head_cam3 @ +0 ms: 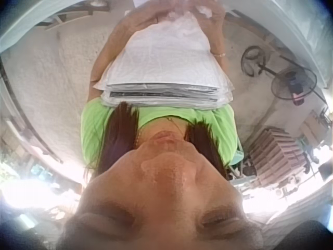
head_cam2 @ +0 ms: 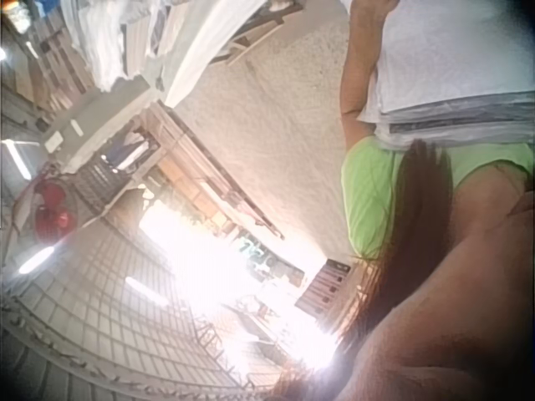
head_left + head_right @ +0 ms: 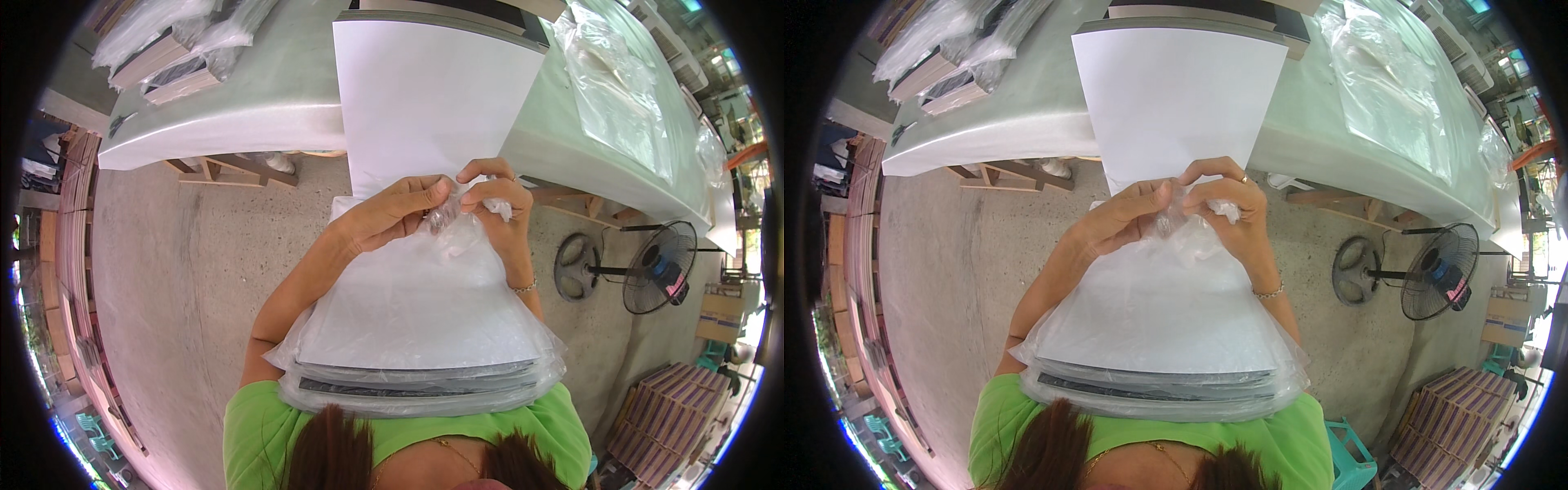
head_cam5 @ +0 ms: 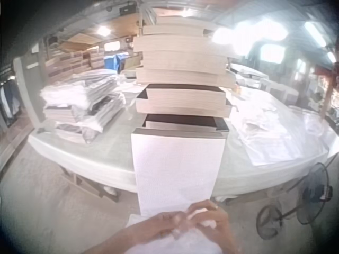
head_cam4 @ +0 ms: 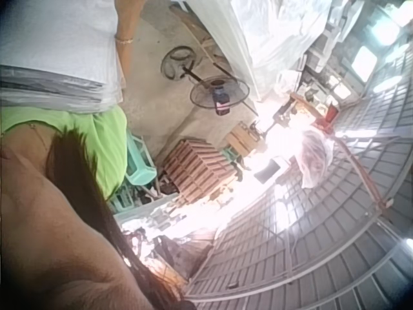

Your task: The person places items into plastic bags and folds the ends of the bags. They handle individual items from a stack, sliding each into a clear plastic sleeve and tucking the top flap down.

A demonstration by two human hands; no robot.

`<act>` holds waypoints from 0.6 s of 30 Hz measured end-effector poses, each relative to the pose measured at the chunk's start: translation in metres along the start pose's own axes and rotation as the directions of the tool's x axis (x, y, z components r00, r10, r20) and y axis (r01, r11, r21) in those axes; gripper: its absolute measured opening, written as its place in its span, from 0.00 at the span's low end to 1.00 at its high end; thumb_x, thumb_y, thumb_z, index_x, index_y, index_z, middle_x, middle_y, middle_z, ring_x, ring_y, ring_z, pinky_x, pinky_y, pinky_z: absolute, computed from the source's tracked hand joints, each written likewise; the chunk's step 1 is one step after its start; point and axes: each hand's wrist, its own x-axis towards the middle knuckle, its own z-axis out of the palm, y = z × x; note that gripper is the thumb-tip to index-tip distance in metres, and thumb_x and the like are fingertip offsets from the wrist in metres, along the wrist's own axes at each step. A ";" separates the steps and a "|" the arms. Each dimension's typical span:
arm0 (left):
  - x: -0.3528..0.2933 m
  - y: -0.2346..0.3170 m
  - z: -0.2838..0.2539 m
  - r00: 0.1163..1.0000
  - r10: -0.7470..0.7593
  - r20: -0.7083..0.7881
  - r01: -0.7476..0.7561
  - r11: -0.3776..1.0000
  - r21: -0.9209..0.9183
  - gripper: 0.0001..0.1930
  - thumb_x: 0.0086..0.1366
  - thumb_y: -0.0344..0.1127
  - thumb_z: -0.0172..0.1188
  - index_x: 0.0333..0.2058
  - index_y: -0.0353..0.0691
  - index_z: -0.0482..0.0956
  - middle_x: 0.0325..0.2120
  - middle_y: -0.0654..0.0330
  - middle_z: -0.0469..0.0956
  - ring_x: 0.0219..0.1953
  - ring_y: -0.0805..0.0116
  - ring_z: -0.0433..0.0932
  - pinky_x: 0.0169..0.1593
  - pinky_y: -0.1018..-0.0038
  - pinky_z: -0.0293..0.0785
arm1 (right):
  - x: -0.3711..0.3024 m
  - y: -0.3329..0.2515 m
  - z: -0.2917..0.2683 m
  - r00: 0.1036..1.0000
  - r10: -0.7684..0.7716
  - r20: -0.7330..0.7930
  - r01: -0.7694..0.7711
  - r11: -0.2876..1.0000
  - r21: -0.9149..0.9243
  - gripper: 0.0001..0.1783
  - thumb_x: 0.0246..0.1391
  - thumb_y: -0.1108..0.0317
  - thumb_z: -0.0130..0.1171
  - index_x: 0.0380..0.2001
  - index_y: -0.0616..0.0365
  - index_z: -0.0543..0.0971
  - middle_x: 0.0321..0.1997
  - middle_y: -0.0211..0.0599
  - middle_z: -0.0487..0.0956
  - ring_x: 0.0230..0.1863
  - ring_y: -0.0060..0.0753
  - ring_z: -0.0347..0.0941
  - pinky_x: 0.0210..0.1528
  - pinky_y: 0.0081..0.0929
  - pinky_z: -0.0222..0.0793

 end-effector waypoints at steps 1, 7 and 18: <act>-0.001 0.001 -0.001 1.000 -0.006 -0.017 0.005 1.000 -0.026 0.22 0.61 0.56 0.52 0.37 0.40 0.73 0.27 0.70 0.70 0.28 0.84 0.67 0.33 0.86 0.67 | -0.001 0.000 0.000 1.000 0.022 -0.015 -0.021 0.998 0.052 0.12 0.38 0.87 0.57 0.26 0.58 0.76 0.36 0.34 0.75 0.36 0.25 0.71 0.37 0.23 0.67; -0.002 -0.002 -0.015 0.997 0.003 -0.077 -0.005 1.000 -0.020 0.21 0.62 0.54 0.52 0.38 0.39 0.73 0.28 0.70 0.71 0.30 0.85 0.68 0.33 0.87 0.67 | -0.007 0.004 -0.008 0.973 0.229 -0.030 -0.220 0.959 0.181 0.10 0.44 0.85 0.54 0.29 0.59 0.72 0.31 0.33 0.75 0.34 0.23 0.71 0.35 0.20 0.65; -0.003 -0.004 -0.009 0.997 -0.043 -0.065 0.044 0.999 0.003 0.25 0.61 0.55 0.51 0.43 0.36 0.71 0.30 0.69 0.70 0.31 0.85 0.68 0.36 0.88 0.68 | 0.010 -0.007 0.006 0.994 -0.015 0.108 0.060 0.902 -0.427 0.17 0.33 0.83 0.61 0.30 0.54 0.75 0.32 0.32 0.71 0.29 0.30 0.70 0.28 0.22 0.65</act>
